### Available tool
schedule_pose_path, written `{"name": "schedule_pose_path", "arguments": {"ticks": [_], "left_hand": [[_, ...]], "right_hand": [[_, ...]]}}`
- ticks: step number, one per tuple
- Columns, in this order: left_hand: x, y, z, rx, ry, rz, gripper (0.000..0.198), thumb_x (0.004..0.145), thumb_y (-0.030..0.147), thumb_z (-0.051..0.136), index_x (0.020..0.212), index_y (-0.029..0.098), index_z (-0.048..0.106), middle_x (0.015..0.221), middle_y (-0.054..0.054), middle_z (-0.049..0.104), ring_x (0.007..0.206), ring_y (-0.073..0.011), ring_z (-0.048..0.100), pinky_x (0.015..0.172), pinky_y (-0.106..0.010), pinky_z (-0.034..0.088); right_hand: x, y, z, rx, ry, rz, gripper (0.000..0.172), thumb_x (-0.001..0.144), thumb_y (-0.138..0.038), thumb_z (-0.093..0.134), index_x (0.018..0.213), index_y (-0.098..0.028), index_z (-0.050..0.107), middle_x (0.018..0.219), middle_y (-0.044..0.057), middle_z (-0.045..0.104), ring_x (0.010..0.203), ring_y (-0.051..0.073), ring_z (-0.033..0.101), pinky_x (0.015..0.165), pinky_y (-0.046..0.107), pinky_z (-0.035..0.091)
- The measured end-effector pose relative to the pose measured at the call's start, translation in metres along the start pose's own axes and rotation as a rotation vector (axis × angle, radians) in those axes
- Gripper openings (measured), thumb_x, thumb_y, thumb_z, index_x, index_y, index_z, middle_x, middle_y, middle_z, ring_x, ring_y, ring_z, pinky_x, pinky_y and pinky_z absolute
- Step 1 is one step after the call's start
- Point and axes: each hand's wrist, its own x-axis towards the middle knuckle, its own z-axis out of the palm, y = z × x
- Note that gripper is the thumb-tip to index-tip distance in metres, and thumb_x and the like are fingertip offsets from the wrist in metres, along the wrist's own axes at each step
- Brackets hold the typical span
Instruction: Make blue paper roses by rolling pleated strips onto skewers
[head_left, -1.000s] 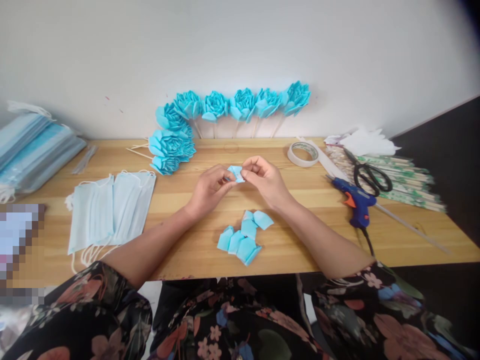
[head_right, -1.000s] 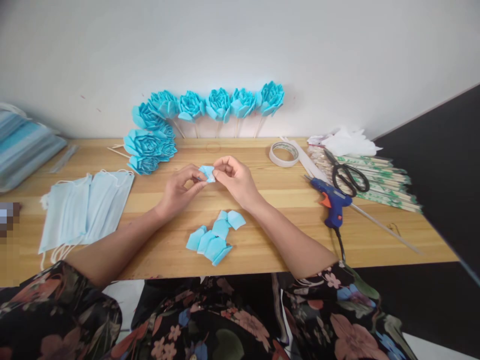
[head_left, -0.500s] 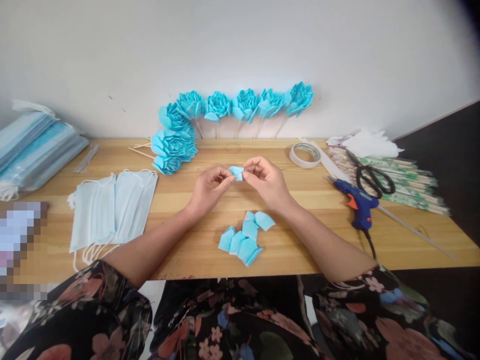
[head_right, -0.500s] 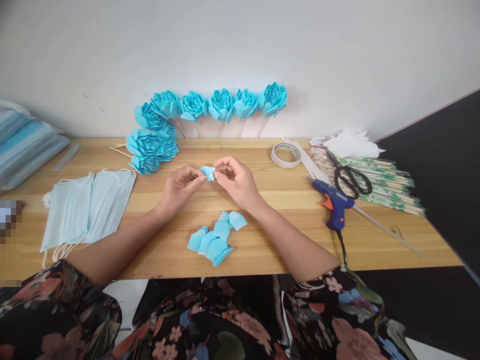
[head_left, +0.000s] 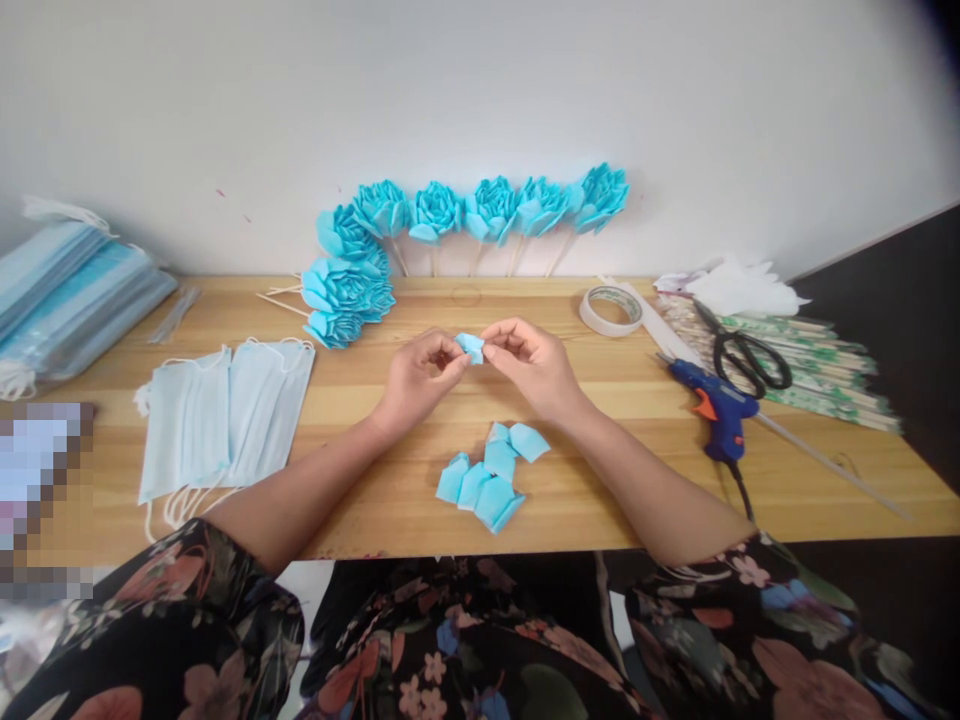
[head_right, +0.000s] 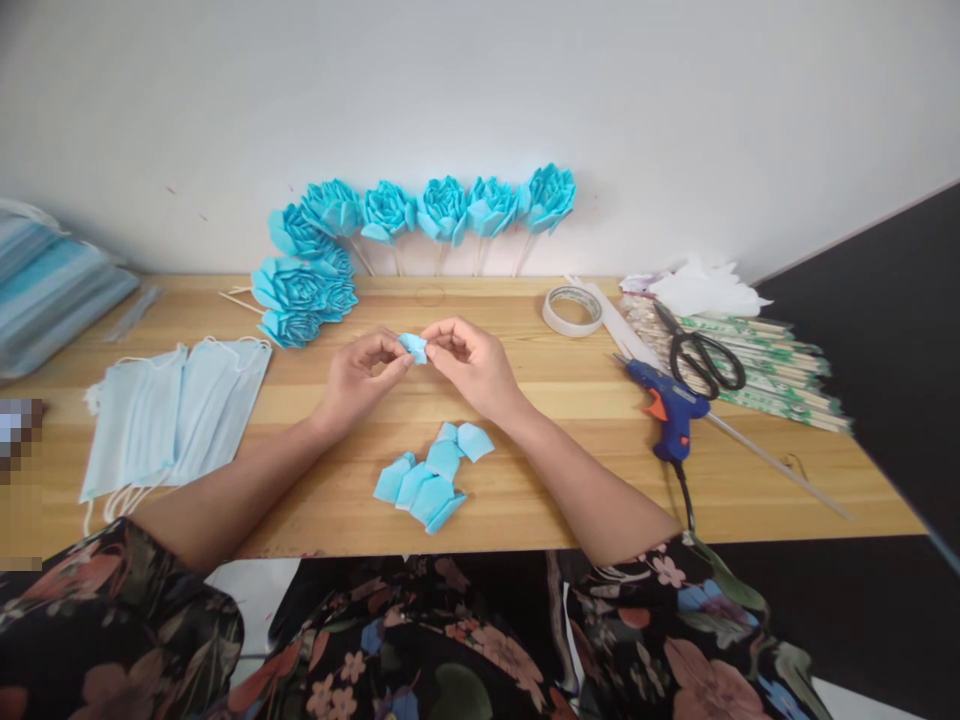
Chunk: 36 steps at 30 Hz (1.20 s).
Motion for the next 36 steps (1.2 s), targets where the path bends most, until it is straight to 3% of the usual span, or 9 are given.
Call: {"name": "schedule_pose_path", "arguments": {"ticks": [14,17,20,24,31,36], "left_hand": [[0.0006,-0.0047,-0.0003,0.026,-0.011,0.075,0.018,0.083,0.026,0.069,0.069,0.017,0.061,0.072,-0.002,0.064,0.067,-0.0121,0.057,0.065,-0.025,0.046],[0.0012,-0.0067,0.0006,-0.102,0.000,0.003,0.020,0.081,0.032,0.074,0.075,0.017,0.062,0.073,-0.001,0.063,0.066,-0.0111,0.057,0.064,-0.024,0.046],[0.0027,-0.0080,-0.0001,-0.319,0.007,-0.115,0.035,0.078,0.042,0.080,0.088,0.018,0.057,0.073,0.002,0.063,0.064,-0.0104,0.059,0.062,-0.023,0.047],[0.0036,-0.0054,-0.0036,-0.430,-0.049,-0.235,0.046,0.081,0.054,0.075,0.102,0.017,0.058,0.074,0.001,0.065,0.064,-0.0116,0.061,0.062,-0.024,0.050],[0.0031,-0.0027,-0.0042,-0.343,-0.155,-0.287,0.042,0.080,0.055,0.073,0.079,0.014,0.064,0.066,0.000,0.062,0.059,-0.0099,0.055,0.059,-0.022,0.046],[0.0044,-0.0057,-0.0030,-0.337,-0.159,-0.277,0.039,0.077,0.052,0.073,0.077,0.015,0.063,0.063,0.001,0.060,0.057,-0.0094,0.052,0.058,-0.022,0.044]], "right_hand": [[0.0012,0.0009,-0.0003,-0.013,0.010,0.017,0.016,0.079,-0.032,0.071,0.088,-0.019,0.068,0.079,0.000,0.070,0.073,0.014,0.062,0.072,0.029,0.051],[0.0022,0.0029,-0.0010,0.001,0.024,0.028,0.016,0.080,-0.032,0.071,0.090,-0.020,0.067,0.081,0.001,0.070,0.075,0.014,0.064,0.074,0.029,0.052],[0.0031,0.0034,-0.0021,0.039,0.058,0.046,0.020,0.079,-0.032,0.072,0.095,-0.021,0.064,0.082,0.000,0.070,0.076,0.014,0.065,0.074,0.029,0.052],[0.0032,0.0027,-0.0023,0.054,0.075,0.049,0.026,0.078,-0.032,0.072,0.099,-0.022,0.061,0.082,-0.001,0.069,0.075,0.013,0.064,0.074,0.029,0.052],[0.0012,0.0028,-0.0007,0.000,0.026,0.031,0.023,0.080,-0.032,0.072,0.098,-0.022,0.061,0.081,0.000,0.069,0.077,0.015,0.066,0.074,0.030,0.053],[0.0010,0.0025,0.0002,-0.012,0.021,0.004,0.024,0.079,-0.030,0.072,0.099,-0.022,0.061,0.080,-0.001,0.068,0.075,0.014,0.064,0.073,0.030,0.052]]}}
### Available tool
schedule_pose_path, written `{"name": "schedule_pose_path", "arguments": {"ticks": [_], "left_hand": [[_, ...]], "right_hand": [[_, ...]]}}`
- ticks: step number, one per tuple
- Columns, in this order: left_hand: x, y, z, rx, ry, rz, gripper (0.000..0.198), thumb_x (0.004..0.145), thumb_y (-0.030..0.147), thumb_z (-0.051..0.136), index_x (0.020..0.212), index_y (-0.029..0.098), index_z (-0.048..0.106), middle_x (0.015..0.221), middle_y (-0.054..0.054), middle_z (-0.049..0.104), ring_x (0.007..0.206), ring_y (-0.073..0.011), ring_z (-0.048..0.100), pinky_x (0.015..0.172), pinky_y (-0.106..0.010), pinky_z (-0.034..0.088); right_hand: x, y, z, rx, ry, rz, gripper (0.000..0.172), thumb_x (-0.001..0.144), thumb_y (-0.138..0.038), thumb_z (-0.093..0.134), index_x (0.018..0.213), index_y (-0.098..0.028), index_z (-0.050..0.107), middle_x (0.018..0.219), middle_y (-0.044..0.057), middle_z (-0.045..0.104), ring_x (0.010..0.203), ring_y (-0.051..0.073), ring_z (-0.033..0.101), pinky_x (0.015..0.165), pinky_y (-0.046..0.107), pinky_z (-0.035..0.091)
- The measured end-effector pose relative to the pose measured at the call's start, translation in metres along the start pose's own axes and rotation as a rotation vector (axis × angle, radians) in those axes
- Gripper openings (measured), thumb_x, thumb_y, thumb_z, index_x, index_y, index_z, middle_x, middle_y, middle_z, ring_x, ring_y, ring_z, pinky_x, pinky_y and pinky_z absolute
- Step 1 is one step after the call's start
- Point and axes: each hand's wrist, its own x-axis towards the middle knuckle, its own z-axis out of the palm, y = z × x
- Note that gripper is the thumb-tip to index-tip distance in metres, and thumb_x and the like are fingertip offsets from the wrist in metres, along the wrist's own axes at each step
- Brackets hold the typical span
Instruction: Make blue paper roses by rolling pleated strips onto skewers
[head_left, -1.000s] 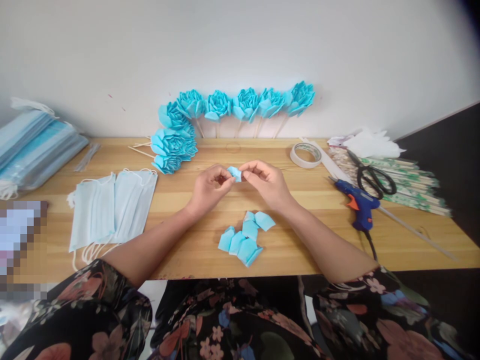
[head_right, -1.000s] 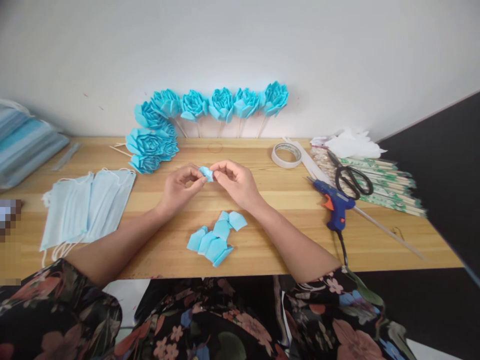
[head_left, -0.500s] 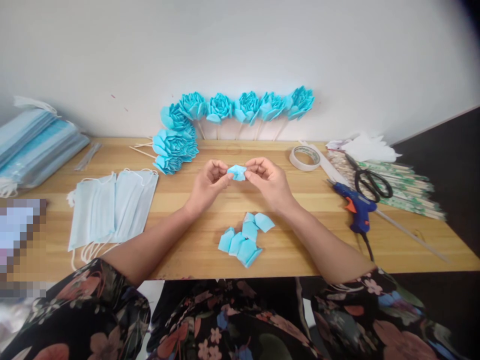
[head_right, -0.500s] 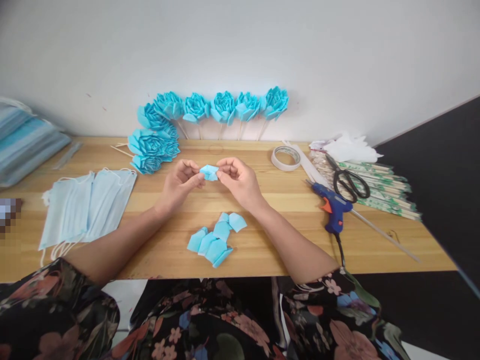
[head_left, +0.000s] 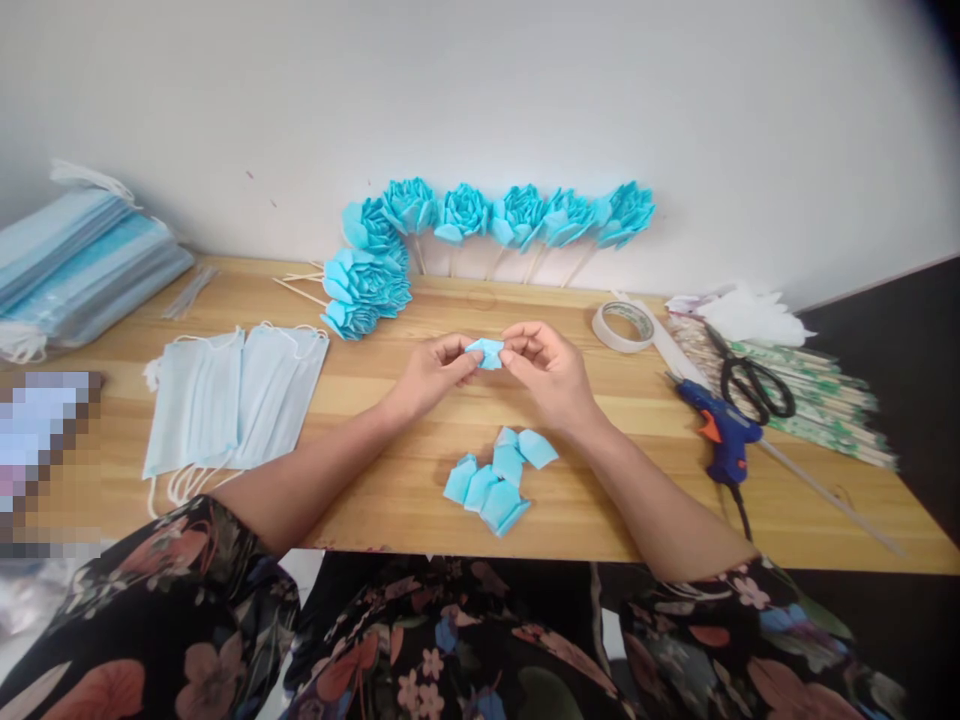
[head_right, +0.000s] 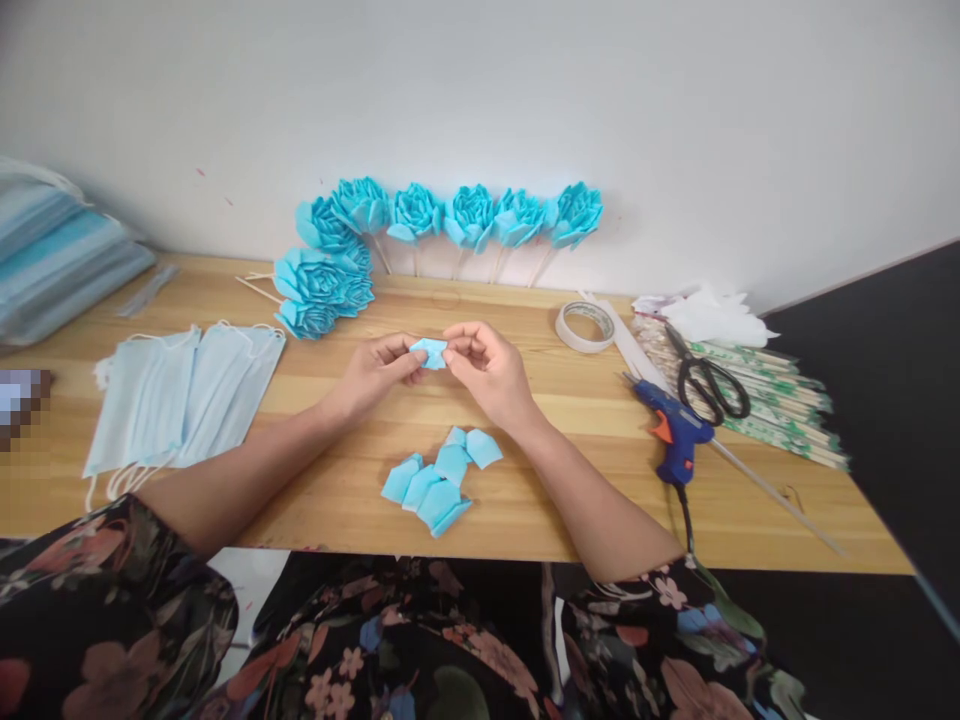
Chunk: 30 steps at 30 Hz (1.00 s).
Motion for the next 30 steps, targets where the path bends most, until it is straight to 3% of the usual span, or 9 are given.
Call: {"name": "schedule_pose_path", "arguments": {"ticks": [19,30], "left_hand": [[-0.0002,0.0032,0.0013,-0.046,-0.029,-0.022,0.036,0.074,0.047,0.076,0.085,0.015,0.065,0.064,0.002,0.060,0.057,-0.0092,0.052,0.056,-0.022,0.043],[-0.0016,0.0046,0.0001,-0.072,-0.029,-0.048,0.035,0.074,0.046,0.077,0.076,0.016,0.059,0.061,0.003,0.058,0.054,-0.0083,0.051,0.055,-0.021,0.043]], "right_hand": [[-0.0011,0.0000,-0.0002,-0.015,-0.020,0.007,0.023,0.081,-0.029,0.068,0.101,-0.023,0.061,0.079,-0.002,0.066,0.073,0.014,0.061,0.070,0.030,0.050],[-0.0039,-0.0049,0.0026,-0.093,-0.014,-0.022,0.021,0.079,-0.027,0.069,0.099,-0.023,0.063,0.076,-0.002,0.067,0.072,0.014,0.062,0.071,0.030,0.050]]}}
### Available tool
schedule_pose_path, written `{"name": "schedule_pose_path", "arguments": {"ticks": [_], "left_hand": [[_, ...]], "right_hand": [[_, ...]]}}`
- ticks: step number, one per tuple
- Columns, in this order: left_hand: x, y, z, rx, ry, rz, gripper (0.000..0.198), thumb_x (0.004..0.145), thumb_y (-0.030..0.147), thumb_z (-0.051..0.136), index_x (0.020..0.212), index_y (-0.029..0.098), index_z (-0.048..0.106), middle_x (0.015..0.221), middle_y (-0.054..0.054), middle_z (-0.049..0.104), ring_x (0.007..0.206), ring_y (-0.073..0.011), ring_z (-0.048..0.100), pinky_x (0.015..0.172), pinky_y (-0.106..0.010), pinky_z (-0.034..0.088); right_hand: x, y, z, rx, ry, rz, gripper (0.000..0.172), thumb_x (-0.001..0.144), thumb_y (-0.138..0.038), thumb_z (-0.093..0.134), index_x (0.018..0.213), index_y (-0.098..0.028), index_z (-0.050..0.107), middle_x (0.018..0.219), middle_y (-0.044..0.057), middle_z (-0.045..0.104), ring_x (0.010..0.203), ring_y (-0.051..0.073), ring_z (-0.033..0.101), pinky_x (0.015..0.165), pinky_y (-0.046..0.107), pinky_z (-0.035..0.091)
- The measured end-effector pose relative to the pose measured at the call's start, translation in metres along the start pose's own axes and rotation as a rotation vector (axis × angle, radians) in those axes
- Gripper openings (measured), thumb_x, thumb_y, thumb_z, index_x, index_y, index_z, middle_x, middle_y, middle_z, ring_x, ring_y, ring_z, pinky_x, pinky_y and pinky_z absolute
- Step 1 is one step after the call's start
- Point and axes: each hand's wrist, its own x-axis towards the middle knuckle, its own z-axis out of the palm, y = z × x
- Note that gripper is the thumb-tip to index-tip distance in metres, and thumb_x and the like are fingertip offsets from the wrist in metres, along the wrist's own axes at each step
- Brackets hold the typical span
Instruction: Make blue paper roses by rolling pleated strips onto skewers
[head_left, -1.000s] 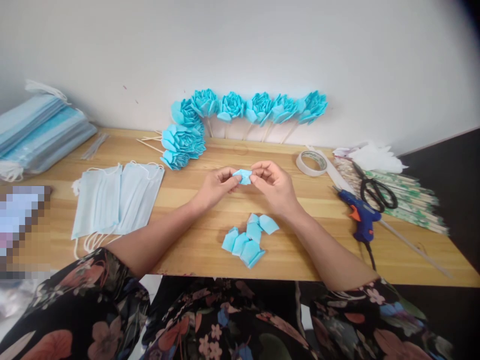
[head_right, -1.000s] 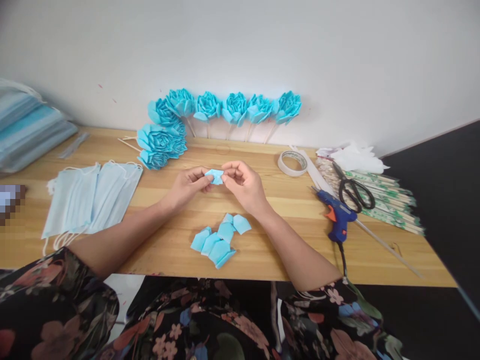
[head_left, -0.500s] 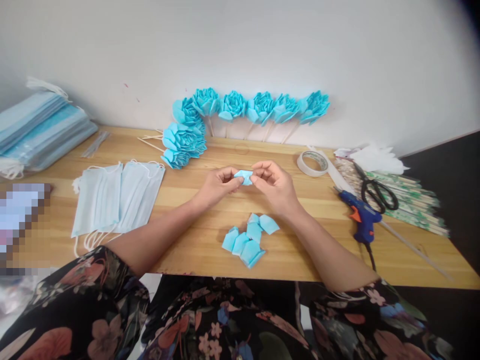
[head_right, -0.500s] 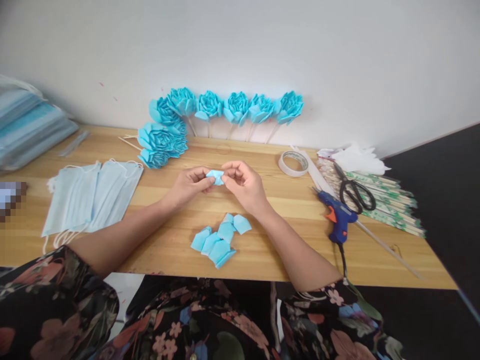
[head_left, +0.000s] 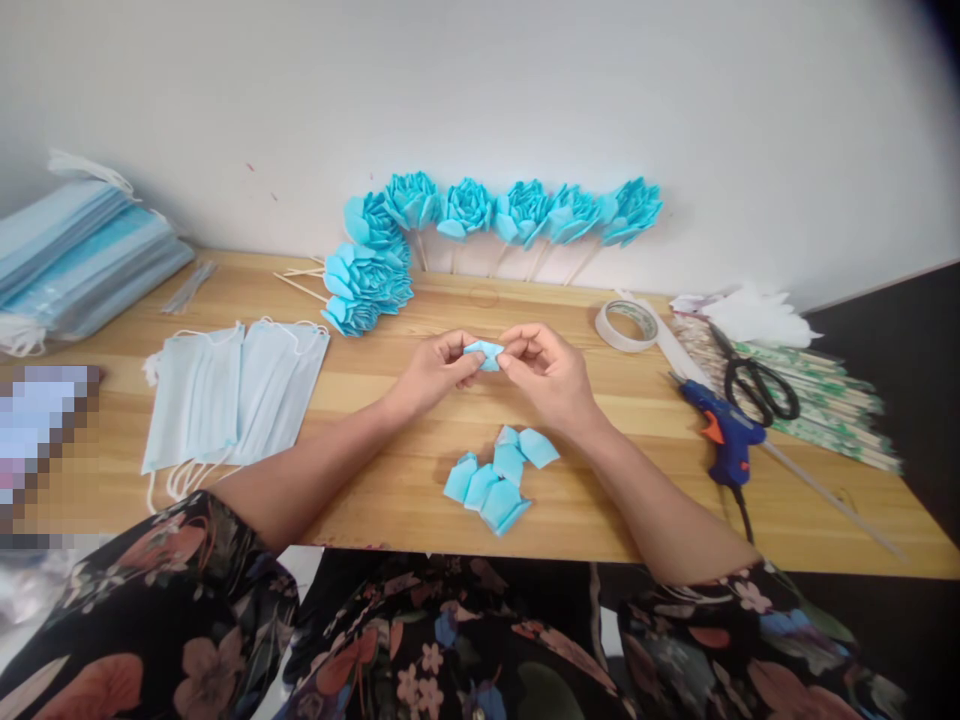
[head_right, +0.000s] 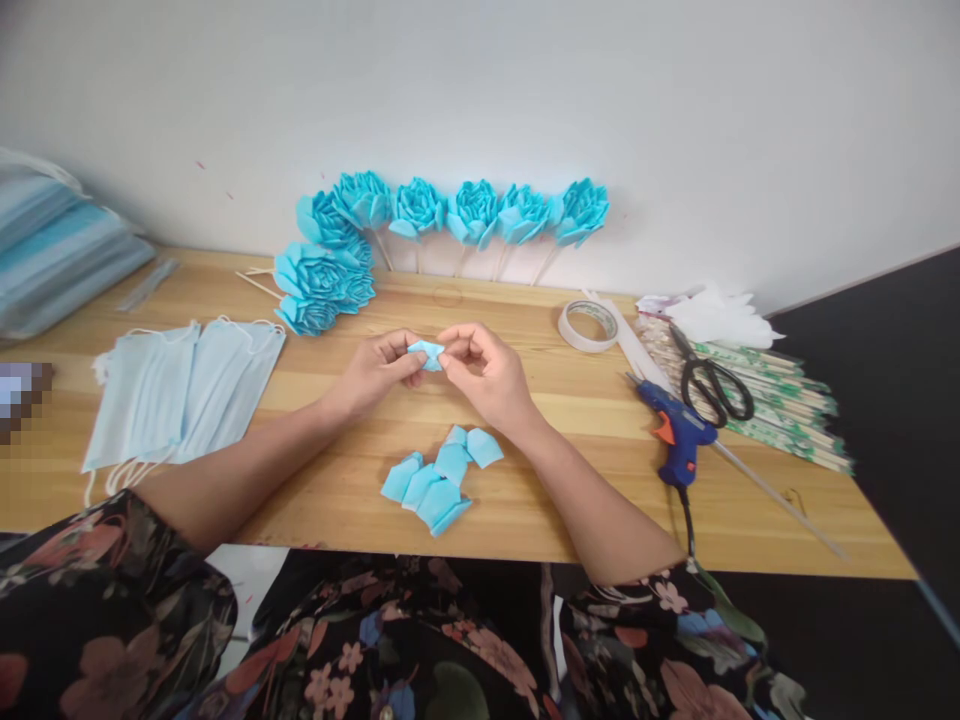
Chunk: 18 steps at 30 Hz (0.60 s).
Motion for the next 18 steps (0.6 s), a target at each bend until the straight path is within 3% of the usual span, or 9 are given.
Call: {"name": "schedule_pose_path", "arguments": {"ticks": [5,10,18], "left_hand": [[0.0007,-0.0002,0.0001,-0.088,-0.026,-0.045,0.041,0.076,0.052,0.078,0.080,0.014,0.063,0.068,-0.001,0.066,0.056,-0.0086,0.056,0.056,-0.021,0.043],[0.0021,-0.0006,-0.0012,-0.193,0.040,-0.106,0.042,0.078,0.055,0.075,0.084,0.015,0.066,0.076,-0.004,0.070,0.061,-0.0102,0.060,0.057,-0.022,0.045],[0.0022,-0.0049,-0.0054,-0.039,0.025,-0.048,0.043,0.075,0.056,0.077,0.075,0.014,0.065,0.066,-0.001,0.064,0.058,-0.0098,0.055,0.059,-0.023,0.045]], "right_hand": [[0.0038,0.0036,-0.0039,0.083,0.031,0.052,0.025,0.078,-0.032,0.071,0.100,-0.023,0.062,0.074,-0.002,0.065,0.072,0.014,0.061,0.069,0.029,0.049],[0.0068,0.0084,-0.0082,0.134,0.077,0.066,0.027,0.077,-0.033,0.072,0.101,-0.023,0.063,0.075,-0.003,0.064,0.071,0.013,0.059,0.068,0.028,0.048],[0.0066,0.0087,-0.0062,0.130,0.061,0.088,0.028,0.077,-0.035,0.073,0.099,-0.023,0.061,0.073,-0.004,0.062,0.070,0.013,0.059,0.068,0.028,0.048]]}}
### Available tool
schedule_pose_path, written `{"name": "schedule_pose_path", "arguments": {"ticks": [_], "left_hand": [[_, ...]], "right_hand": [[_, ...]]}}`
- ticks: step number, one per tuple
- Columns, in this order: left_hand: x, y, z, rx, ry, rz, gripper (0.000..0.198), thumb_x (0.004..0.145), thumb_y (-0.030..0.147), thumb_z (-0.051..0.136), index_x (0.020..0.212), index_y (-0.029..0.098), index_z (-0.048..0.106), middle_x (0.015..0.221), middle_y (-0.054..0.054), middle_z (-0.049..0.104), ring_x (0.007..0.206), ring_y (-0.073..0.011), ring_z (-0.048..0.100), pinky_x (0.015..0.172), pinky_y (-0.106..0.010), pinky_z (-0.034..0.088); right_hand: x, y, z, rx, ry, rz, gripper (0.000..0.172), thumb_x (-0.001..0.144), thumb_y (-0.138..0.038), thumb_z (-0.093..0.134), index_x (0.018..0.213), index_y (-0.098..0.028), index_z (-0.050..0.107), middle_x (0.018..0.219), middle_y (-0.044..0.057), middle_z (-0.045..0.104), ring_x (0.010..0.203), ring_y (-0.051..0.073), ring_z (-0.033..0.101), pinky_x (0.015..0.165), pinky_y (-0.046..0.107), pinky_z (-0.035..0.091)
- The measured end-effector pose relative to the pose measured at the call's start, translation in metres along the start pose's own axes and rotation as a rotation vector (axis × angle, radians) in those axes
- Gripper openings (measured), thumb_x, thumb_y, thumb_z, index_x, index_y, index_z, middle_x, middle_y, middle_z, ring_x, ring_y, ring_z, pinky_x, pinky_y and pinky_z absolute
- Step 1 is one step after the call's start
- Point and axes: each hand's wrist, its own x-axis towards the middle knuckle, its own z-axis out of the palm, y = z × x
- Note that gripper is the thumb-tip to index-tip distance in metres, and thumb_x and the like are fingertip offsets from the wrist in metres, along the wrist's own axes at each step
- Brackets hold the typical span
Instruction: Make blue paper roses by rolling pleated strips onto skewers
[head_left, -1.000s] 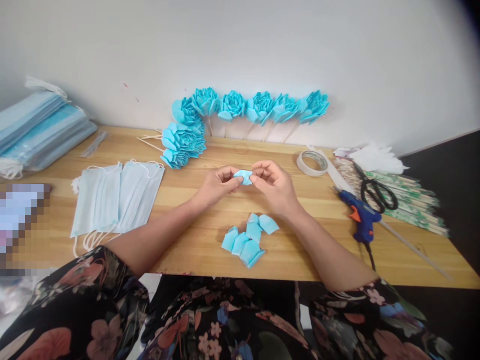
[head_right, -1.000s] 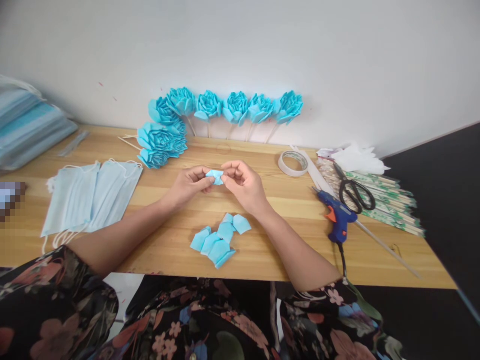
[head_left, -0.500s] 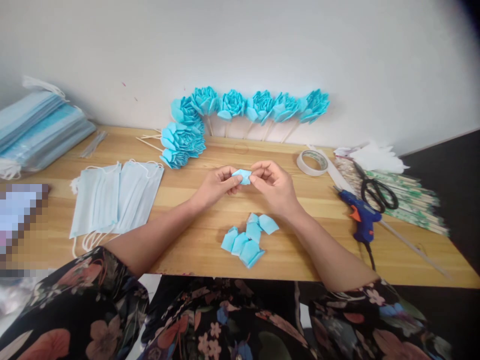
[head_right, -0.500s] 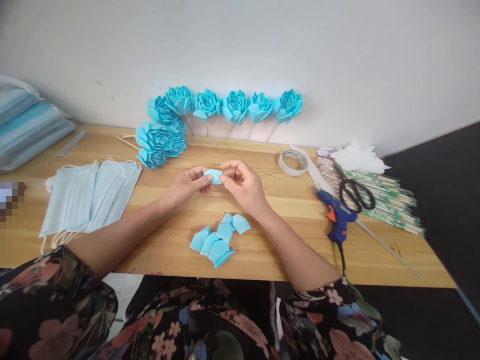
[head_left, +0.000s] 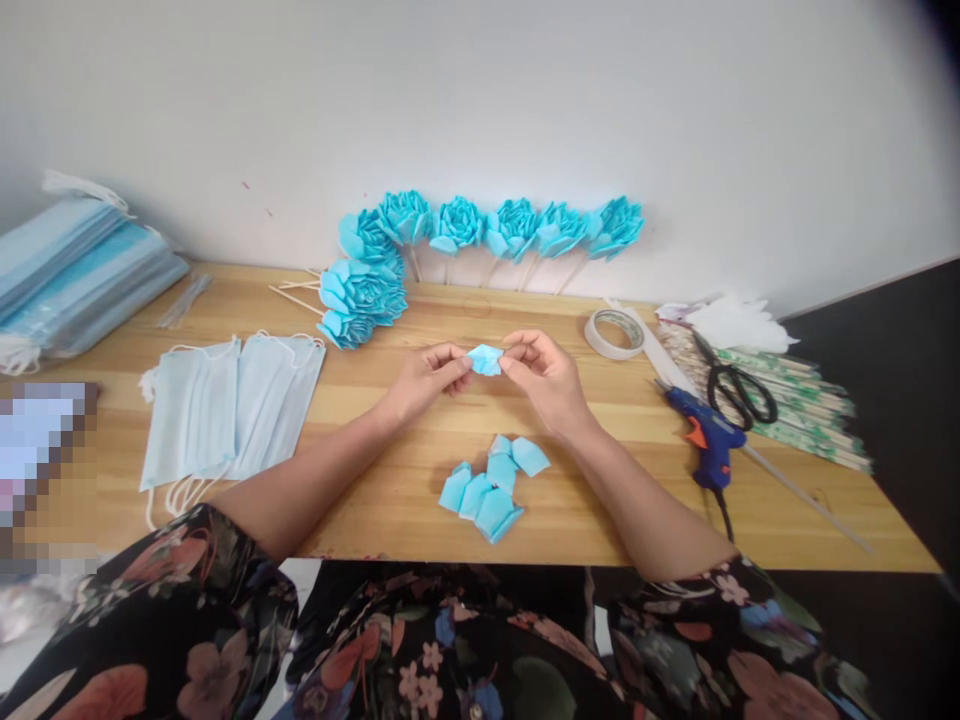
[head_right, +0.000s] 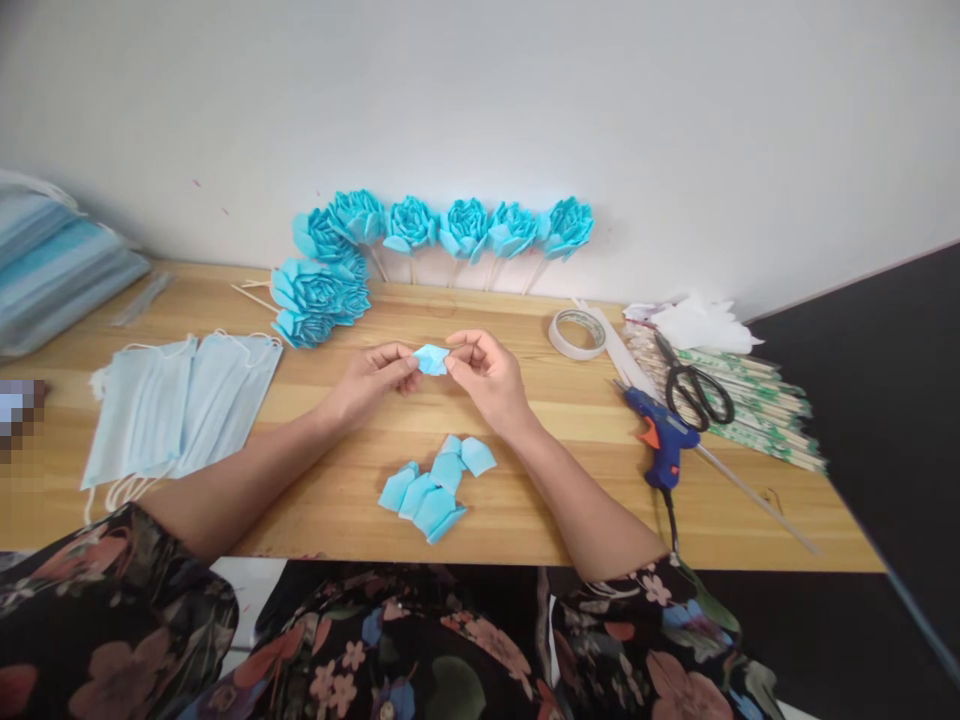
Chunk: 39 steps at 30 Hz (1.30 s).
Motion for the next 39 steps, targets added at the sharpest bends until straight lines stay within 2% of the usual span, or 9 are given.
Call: {"name": "schedule_pose_path", "arguments": {"ticks": [7,18,30,39], "left_hand": [[0.0003,-0.0042,0.0006,-0.036,-0.034,-0.021,0.048,0.081,0.063,0.069,0.079,0.016,0.064,0.069,-0.002,0.065,0.060,-0.0109,0.057,0.059,-0.024,0.046],[0.0002,-0.0045,0.0009,-0.015,-0.057,-0.017,0.045,0.077,0.057,0.077,0.083,0.015,0.064,0.068,0.001,0.062,0.059,-0.0090,0.053,0.060,-0.023,0.045],[0.0029,-0.0071,0.0007,-0.027,-0.014,-0.062,0.042,0.070,0.052,0.082,0.074,0.015,0.062,0.062,0.002,0.060,0.056,-0.0083,0.052,0.057,-0.022,0.044],[0.0025,-0.0053,0.0008,-0.003,-0.038,-0.058,0.042,0.071,0.053,0.082,0.072,0.016,0.061,0.062,0.002,0.061,0.056,-0.0086,0.052,0.057,-0.022,0.043]], "right_hand": [[-0.0020,-0.0035,0.0013,-0.030,-0.028,0.022,0.027,0.079,-0.037,0.071,0.100,-0.023,0.060,0.074,-0.002,0.063,0.071,0.014,0.059,0.068,0.029,0.049],[-0.0019,-0.0005,0.0024,-0.028,-0.033,0.020,0.026,0.078,-0.033,0.072,0.100,-0.023,0.062,0.074,-0.002,0.065,0.072,0.014,0.061,0.070,0.030,0.050],[-0.0022,0.0018,0.0034,0.020,-0.086,0.021,0.027,0.077,-0.032,0.074,0.100,-0.023,0.063,0.073,-0.003,0.066,0.069,0.014,0.061,0.070,0.029,0.051],[-0.0036,0.0054,0.0007,-0.100,-0.055,-0.009,0.024,0.079,-0.029,0.070,0.102,-0.022,0.065,0.077,-0.002,0.068,0.071,0.014,0.062,0.070,0.029,0.049]]}}
